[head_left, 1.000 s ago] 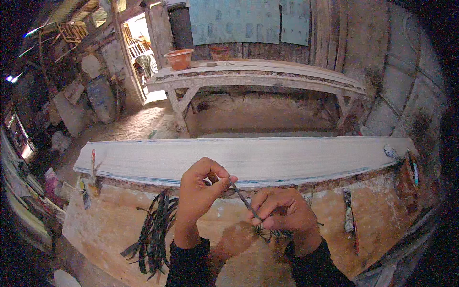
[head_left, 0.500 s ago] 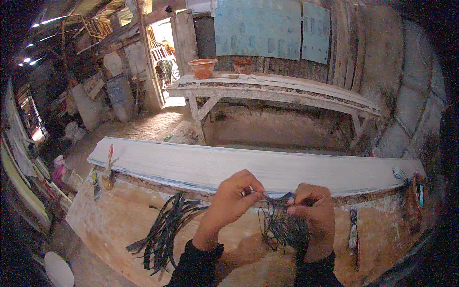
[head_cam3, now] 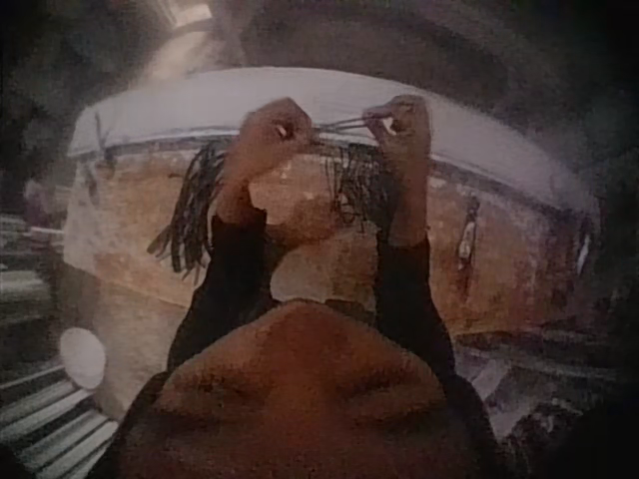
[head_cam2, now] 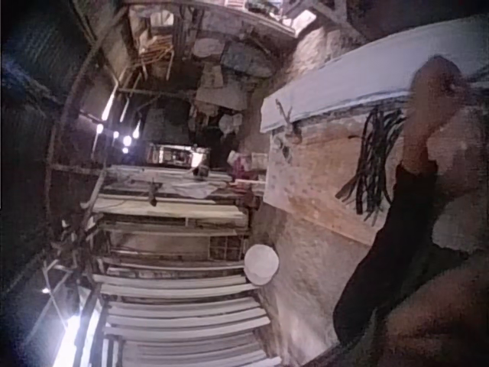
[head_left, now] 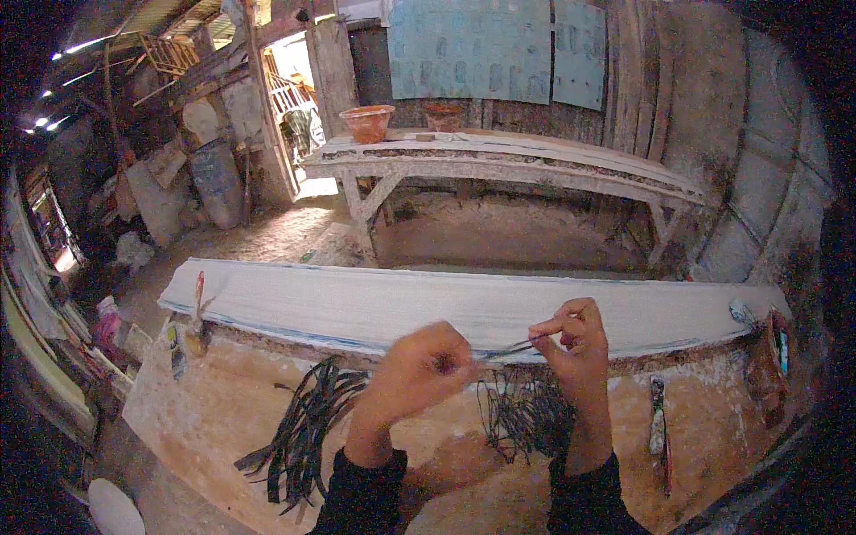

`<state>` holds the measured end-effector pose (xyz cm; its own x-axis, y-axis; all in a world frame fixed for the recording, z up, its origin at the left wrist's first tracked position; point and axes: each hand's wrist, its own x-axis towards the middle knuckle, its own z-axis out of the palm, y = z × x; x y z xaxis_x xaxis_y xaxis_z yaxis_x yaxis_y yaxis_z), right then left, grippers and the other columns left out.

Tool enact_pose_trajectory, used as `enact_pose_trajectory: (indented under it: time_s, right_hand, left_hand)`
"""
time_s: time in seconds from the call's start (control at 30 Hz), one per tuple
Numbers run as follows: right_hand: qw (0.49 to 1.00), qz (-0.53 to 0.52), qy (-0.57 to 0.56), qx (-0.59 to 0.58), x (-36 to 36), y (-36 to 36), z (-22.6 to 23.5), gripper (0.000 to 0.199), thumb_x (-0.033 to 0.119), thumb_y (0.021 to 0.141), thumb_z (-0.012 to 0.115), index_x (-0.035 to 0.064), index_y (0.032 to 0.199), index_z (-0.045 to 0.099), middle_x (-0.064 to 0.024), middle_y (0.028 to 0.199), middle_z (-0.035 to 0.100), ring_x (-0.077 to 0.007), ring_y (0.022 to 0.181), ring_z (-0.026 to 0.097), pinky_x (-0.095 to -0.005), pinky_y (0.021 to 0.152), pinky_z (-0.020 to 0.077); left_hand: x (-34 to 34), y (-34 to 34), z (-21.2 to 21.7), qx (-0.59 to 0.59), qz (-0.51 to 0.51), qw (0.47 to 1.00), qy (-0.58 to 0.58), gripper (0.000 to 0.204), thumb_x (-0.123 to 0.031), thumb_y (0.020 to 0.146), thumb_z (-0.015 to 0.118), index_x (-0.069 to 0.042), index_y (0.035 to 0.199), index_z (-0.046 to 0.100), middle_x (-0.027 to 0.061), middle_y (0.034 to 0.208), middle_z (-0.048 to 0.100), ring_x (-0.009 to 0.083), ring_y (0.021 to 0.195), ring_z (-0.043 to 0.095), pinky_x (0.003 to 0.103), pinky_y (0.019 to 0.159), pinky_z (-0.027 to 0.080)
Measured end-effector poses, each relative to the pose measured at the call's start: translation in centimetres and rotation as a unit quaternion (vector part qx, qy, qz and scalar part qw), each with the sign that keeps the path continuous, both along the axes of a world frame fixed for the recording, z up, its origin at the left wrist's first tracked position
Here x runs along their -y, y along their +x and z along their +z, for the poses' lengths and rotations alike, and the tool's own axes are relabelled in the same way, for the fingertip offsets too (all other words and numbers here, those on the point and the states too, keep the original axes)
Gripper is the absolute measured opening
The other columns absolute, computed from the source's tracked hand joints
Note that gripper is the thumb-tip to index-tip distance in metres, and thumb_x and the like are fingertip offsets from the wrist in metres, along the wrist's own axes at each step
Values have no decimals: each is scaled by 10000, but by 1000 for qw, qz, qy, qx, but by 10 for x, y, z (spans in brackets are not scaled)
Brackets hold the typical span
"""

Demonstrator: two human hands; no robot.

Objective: The person separates thin black strips from a larger piece of material by hand, pulling them apart and placing them into a pile on the workbench. The person handles the material one piece at a time, repeatedly separating and stacking the strips.

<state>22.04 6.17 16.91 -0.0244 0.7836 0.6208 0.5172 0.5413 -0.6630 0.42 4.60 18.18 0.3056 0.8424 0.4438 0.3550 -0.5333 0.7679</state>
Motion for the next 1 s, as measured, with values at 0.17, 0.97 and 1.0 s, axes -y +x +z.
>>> enact_pose_trajectory:
  time_s: [0.17, 0.97, 1.0]
  right_hand:
    - [940, 311, -137, 26, 15, -26, -1, 106, 106, 720, 702, 66, 816, 680, -47, 1001, 499, -162, 848, 528, -259, 691, 421]
    - [987, -85, 134, 36, -10, -14, -4, 149, 22, 695, 617, 85, 827, 596, -76, 799, 566, -267, 820, 557, -361, 709, 434]
    - [987, -76, 134, 54, -14, -11, -10, 152, 23, 688, 626, 87, 824, 600, -77, 804, 566, -270, 827, 555, -363, 717, 433]
  left_hand:
    - [-35, -26, -24, 76, 145, 987, 7, 120, -73, 698, 703, -30, 700, 590, 18, 734, 594, 95, 618, 524, 237, 545, 424]
    - [-5, 22, -5, -32, -202, 977, -57, 160, -131, 751, 669, -15, 806, 575, 64, 739, 532, 166, 667, 532, 275, 575, 435]
    - [-6, 18, -5, -32, -163, 985, -46, 155, -129, 745, 676, -14, 787, 581, 59, 736, 538, 158, 659, 529, 270, 571, 436]
